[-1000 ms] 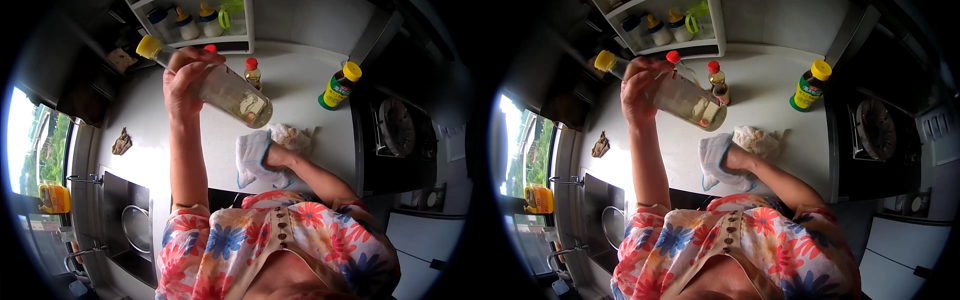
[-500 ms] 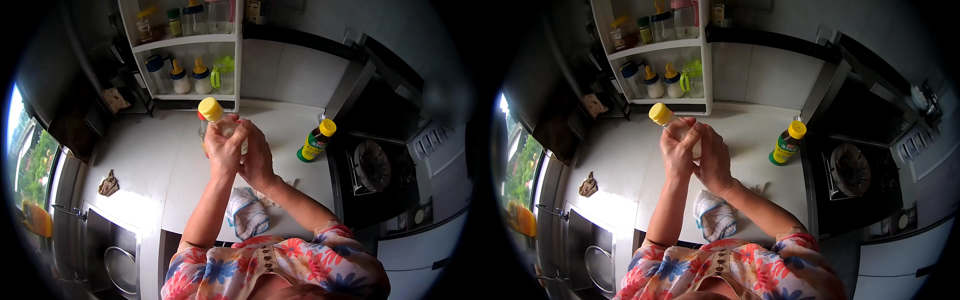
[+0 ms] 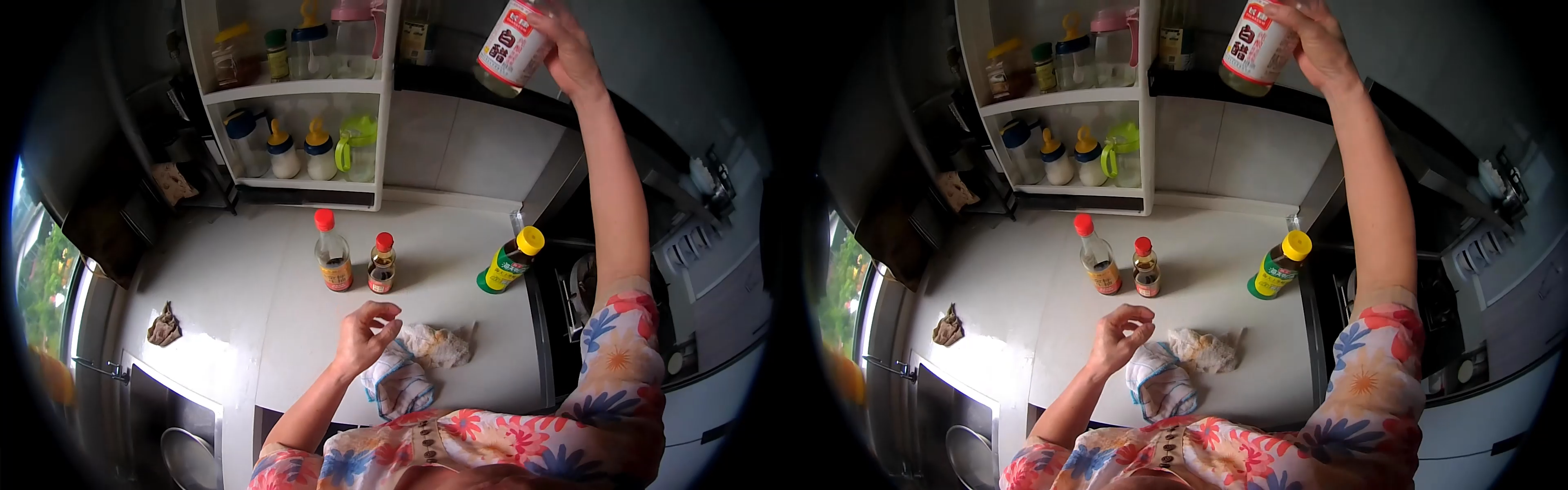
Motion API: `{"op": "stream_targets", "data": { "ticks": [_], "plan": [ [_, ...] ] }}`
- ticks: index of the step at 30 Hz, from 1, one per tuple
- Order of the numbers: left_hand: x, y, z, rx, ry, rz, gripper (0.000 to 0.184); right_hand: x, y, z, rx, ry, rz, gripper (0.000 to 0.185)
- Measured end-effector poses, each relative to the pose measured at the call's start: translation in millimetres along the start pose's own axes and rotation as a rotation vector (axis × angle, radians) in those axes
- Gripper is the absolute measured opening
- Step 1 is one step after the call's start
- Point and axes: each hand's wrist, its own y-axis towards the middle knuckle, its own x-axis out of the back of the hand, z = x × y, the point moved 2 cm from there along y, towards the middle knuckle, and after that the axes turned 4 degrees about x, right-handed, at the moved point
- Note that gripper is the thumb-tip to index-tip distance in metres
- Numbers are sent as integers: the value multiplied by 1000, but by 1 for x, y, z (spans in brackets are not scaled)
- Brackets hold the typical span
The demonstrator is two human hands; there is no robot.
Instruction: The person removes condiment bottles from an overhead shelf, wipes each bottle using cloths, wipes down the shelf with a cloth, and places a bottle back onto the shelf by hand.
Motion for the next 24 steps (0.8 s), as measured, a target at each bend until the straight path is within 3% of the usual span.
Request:
{"op": "stream_targets", "data": {
  "ticks": [8, 17, 18, 21, 24],
  "plan": [
    [13, -44, 69, 286, -1, -14, 17, 34, 69, -96, -191, -86, -95, 23],
    [13, -43, 74, 337, -27, -36, 17, 29, 63, -146, -253, -71, -153, 50],
    [12, -42, 74, 337, -30, -33, 17, 31, 62, -149, -268, -103, -183, 55],
    [9, -39, 77, 328, -38, -19, 15, 39, 67, -145, -318, -292, 9, 67],
    [7, -37, 77, 344, -43, 3, 15, 34, 67, -115, -462, -754, 37, 80]
  ]
}}
